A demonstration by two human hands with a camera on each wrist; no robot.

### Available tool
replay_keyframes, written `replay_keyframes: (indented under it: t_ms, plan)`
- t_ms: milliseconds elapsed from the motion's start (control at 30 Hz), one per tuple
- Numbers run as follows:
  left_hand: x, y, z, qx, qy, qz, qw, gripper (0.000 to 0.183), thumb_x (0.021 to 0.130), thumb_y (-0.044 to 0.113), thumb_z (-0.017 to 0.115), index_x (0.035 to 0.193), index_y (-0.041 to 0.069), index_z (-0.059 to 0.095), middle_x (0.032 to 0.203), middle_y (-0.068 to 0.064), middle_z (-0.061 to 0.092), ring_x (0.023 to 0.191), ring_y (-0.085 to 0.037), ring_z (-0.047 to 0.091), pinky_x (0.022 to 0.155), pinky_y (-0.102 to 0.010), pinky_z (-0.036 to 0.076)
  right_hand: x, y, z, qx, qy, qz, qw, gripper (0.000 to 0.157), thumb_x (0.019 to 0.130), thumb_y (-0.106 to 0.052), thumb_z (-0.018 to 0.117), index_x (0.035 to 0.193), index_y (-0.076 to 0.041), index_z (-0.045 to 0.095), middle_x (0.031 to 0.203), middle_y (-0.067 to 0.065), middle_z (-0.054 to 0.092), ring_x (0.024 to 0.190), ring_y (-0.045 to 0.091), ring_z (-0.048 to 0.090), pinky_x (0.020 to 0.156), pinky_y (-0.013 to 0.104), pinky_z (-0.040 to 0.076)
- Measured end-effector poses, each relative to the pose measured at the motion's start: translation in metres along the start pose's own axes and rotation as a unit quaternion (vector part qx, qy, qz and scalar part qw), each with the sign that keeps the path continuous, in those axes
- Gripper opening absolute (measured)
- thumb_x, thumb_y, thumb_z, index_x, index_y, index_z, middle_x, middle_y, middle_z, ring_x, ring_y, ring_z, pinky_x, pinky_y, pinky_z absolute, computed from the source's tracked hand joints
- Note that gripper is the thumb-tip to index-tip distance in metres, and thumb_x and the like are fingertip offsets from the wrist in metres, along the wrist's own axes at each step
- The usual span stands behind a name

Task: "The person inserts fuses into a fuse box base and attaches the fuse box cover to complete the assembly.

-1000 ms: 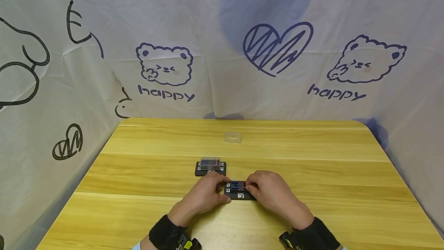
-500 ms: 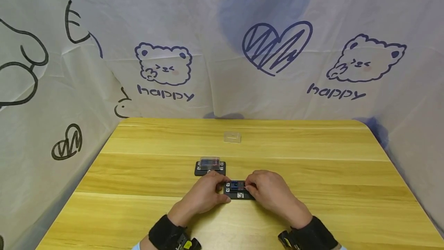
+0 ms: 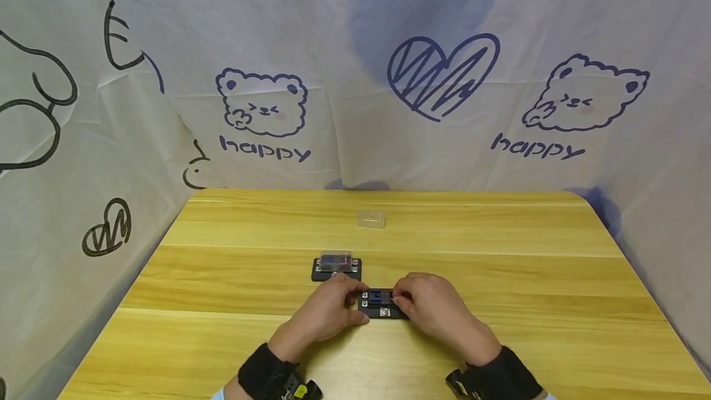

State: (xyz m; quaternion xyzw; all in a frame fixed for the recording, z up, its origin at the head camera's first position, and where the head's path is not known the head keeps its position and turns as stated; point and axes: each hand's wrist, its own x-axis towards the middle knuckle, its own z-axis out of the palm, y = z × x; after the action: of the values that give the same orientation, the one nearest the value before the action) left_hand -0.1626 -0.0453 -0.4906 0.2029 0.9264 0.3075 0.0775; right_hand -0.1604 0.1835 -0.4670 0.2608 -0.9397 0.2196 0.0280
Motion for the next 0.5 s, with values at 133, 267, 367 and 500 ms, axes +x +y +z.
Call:
replay_keyframes:
  t_ms: [133,267,367,500]
  plan:
    - [0.0002,0.0011,-0.0003,-0.004,-0.001,0.000,1.0000,0.051,0.074,0.031,0.082,0.118,0.013,0.066,0.087,0.001,0.052,0.073,-0.011,0.047,0.061,-0.024,0.041,-0.0003,0.0000,-0.0012,0.004,-0.008,0.009,1.000,0.005,0.084,-0.021,0.073,0.088,-0.021,0.072,0.083,-0.013,0.065,0.074,0.004,0.057,0.067,0.032,0.051]
    - [0.0003,0.0016,-0.0004,-0.005,-0.001,-0.003,1.0000,0.051,0.073,0.030,0.083,0.118,0.013,0.066,0.088,0.001,0.051,0.073,-0.011,0.047,0.061,-0.024,0.041,-0.0004,-0.0007,-0.0029,0.003,-0.017,0.013,1.000,0.005,0.084,-0.021,0.074,0.086,-0.021,0.070,0.082,-0.012,0.064,0.072,0.004,0.055,0.067,0.033,0.050]
    - [0.0001,0.0014,-0.0004,-0.005,0.001,-0.004,1.0000,0.051,0.073,0.030,0.083,0.118,0.013,0.066,0.087,0.001,0.051,0.073,-0.011,0.047,0.062,-0.024,0.041,-0.0001,-0.0008,-0.0044,-0.002,-0.024,0.017,1.000,0.005,0.084,-0.020,0.073,0.086,-0.022,0.069,0.082,-0.012,0.064,0.072,0.004,0.055,0.066,0.033,0.049]
    - [0.0000,0.0009,-0.0004,-0.004,0.004,-0.005,1.0000,0.051,0.073,0.030,0.083,0.118,0.013,0.066,0.087,0.002,0.051,0.073,-0.011,0.047,0.062,-0.024,0.041,-0.0002,0.0004,-0.0064,-0.009,-0.030,0.016,0.999,0.006,0.084,-0.020,0.073,0.085,-0.023,0.068,0.081,-0.013,0.062,0.071,0.004,0.054,0.066,0.033,0.049]
